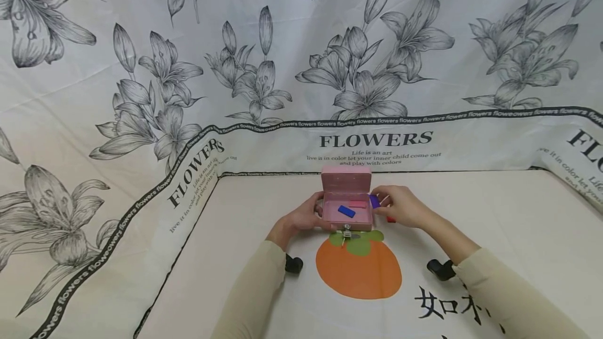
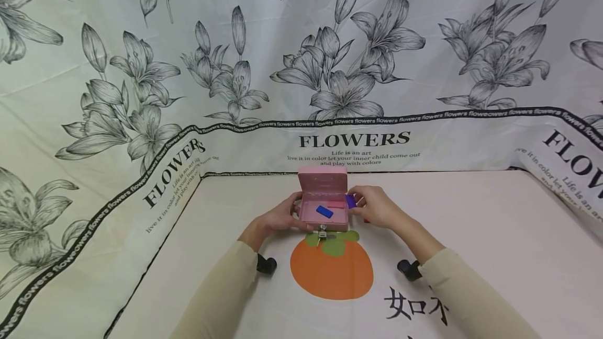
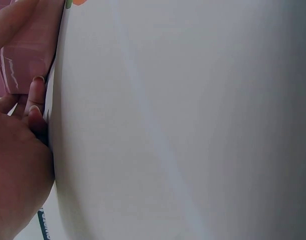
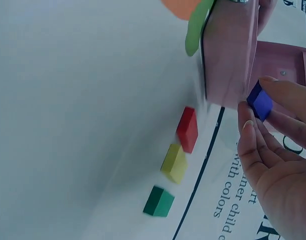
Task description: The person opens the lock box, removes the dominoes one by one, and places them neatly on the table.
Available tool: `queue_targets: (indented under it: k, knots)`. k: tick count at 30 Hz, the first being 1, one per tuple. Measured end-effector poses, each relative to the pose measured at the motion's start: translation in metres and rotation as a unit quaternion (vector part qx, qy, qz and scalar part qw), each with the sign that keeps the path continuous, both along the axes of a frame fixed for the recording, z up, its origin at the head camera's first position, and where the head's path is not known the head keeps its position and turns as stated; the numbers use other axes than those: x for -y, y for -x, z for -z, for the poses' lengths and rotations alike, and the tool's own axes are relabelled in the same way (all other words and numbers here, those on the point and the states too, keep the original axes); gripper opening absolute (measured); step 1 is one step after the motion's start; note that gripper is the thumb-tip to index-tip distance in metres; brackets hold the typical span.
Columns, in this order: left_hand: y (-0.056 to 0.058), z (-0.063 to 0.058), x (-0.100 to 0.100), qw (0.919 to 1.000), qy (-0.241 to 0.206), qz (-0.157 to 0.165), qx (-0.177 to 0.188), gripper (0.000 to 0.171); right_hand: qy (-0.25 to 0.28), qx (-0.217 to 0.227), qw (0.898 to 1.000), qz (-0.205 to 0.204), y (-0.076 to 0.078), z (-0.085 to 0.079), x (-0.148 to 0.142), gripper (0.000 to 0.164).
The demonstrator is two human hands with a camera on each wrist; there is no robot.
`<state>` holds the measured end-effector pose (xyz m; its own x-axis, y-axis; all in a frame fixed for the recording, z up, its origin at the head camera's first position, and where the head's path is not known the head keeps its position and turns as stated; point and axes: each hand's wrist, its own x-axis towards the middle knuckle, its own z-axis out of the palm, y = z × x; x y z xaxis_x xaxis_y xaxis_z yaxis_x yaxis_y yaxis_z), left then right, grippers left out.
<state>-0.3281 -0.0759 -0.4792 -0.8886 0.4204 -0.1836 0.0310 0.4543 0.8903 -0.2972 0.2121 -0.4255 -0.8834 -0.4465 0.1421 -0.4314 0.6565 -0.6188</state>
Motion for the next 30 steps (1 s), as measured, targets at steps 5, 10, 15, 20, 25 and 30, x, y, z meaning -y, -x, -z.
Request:
queue_targets:
  k: [5, 10, 15, 20, 25, 30]
  knots:
    - [0.001, 0.001, 0.002, 1.0, 0.0, 0.0, -0.005, 0.104, -0.007, 0.001, 1.0, 0.009, -0.003, 0.0, -0.012, 0.038]
    - [0.0, 0.001, 0.002, 1.0, -0.004, -0.001, -0.005, 0.105, -0.021, 0.004, 1.0, 0.022, -0.005, 0.001, -0.024, 0.039]
    - [-0.001, 0.0, 0.002, 1.0, 0.0, -0.003, -0.004, 0.105, -0.029, 0.001, 0.999, 0.029, -0.01, -0.001, -0.036, 0.039]
    - [-0.002, -0.001, 0.001, 1.0, 0.004, -0.001, -0.004, 0.106, -0.042, 0.0, 0.998, 0.043, -0.014, 0.001, -0.046, 0.04]
    - [-0.001, 0.0, 0.001, 1.0, 0.0, 0.003, -0.003, 0.106, -0.052, -0.001, 0.997, 0.055, -0.016, 0.005, -0.056, 0.041]
    - [0.0, 0.001, 0.0, 1.0, 0.001, 0.004, -0.002, 0.107, -0.059, -0.013, 0.996, 0.058, -0.017, 0.007, -0.067, 0.039]
